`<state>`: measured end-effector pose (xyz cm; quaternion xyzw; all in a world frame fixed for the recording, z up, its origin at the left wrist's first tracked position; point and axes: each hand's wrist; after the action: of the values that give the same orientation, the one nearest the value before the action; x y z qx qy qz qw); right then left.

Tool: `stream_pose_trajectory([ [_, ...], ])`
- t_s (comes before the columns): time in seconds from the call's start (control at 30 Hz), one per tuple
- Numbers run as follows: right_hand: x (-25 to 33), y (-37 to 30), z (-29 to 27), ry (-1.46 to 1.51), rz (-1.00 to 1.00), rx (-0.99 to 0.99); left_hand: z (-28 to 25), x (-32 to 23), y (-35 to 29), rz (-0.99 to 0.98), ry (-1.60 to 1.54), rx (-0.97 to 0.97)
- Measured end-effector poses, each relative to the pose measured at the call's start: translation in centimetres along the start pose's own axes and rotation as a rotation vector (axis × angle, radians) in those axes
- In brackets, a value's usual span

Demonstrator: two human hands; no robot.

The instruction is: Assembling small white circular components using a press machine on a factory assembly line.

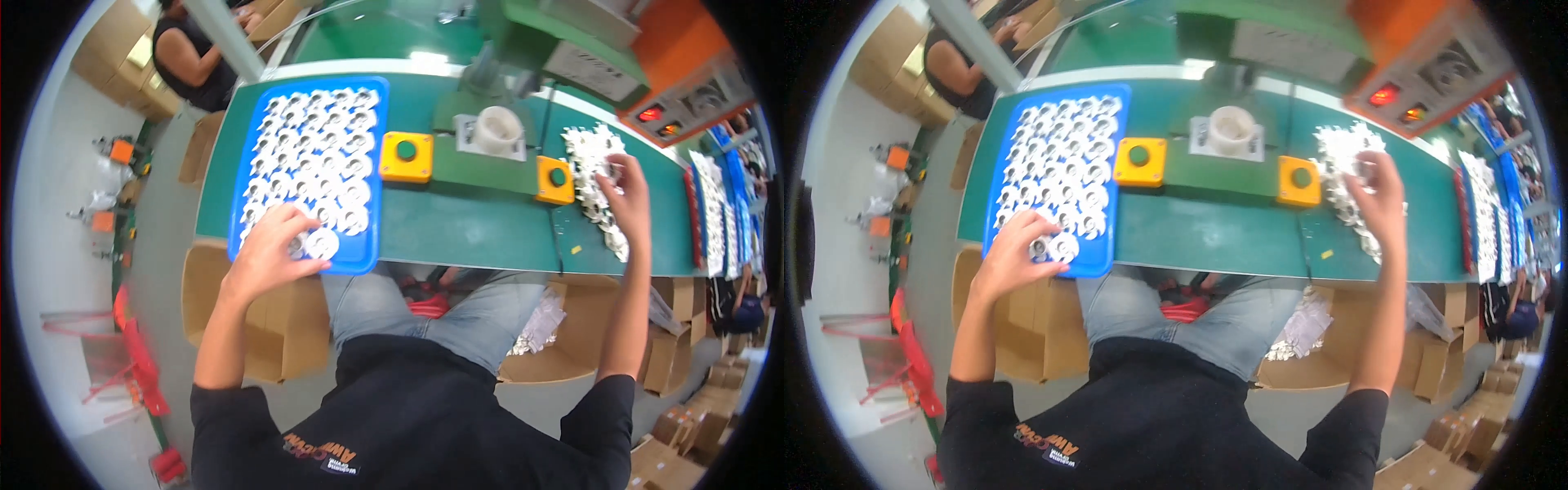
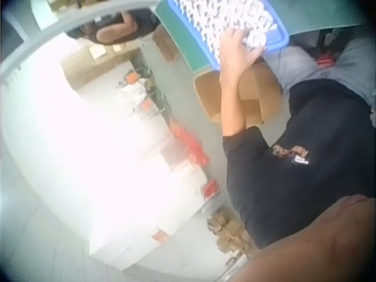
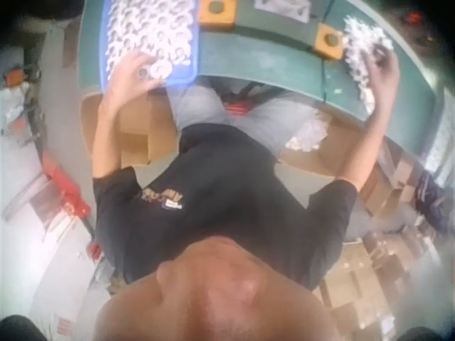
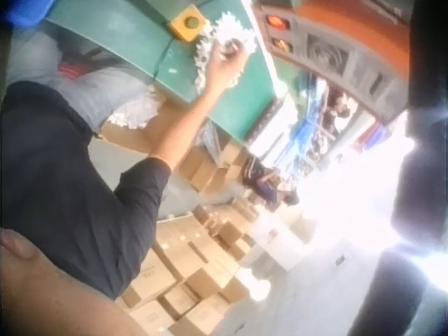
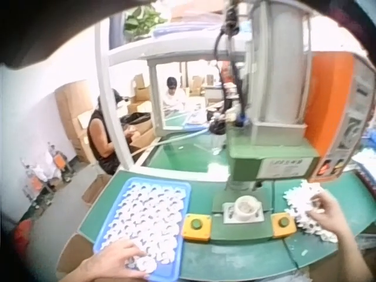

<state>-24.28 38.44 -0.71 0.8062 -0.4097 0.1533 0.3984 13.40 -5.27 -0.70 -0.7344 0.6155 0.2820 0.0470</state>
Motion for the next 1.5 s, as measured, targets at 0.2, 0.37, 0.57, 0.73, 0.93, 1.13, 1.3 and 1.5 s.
stream_pose_trajectory([
  [0.2, 8.7, 1.0, 5.9, 0.355, 0.136, 0.071, 0.0, 0.1, -0.4, -0.005, 0.037, -0.039],
  [0.37, 14.8, 3.3, 9.0, 0.282, 0.085, 0.096, 0.4, -0.5, -0.2, 0.004, 0.064, -0.060],
  [0.57, 15.8, 4.9, 9.7, 0.533, 0.219, 0.150, 0.3, -0.9, -0.9, 0.014, 0.040, -0.111],
  [0.73, 15.2, 3.5, 8.5, 0.669, 0.367, 0.103, 1.4, -2.6, 2.7, 0.141, -0.051, -0.154],
  [0.93, 9.9, -2.0, 6.3, -0.105, -0.302, -0.225, 4.8, -6.2, 10.3, 0.433, -0.045, -0.231],
  [1.13, 7.3, -5.9, 5.8, -0.166, -0.295, -0.163, 6.1, -6.2, 11.1, 0.443, 0.118, -0.237],
  [1.3, 7.0, -5.8, 6.5, -0.161, -0.326, -0.214, 6.8, -6.8, 9.7, 0.431, 0.233, -0.281],
  [1.5, 6.6, -5.9, 6.5, -0.153, -0.310, -0.220, 7.0, -7.1, 10.1, 0.381, 0.197, -0.319],
])
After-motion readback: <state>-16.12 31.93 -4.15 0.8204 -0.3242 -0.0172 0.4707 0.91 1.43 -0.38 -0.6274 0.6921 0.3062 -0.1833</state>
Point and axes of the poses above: each hand's wrist, its own y-axis towards the middle knuckle, its own z-axis out of the palm, x = y × z, and after that the axes turned 13 degrees about -x, right-handed
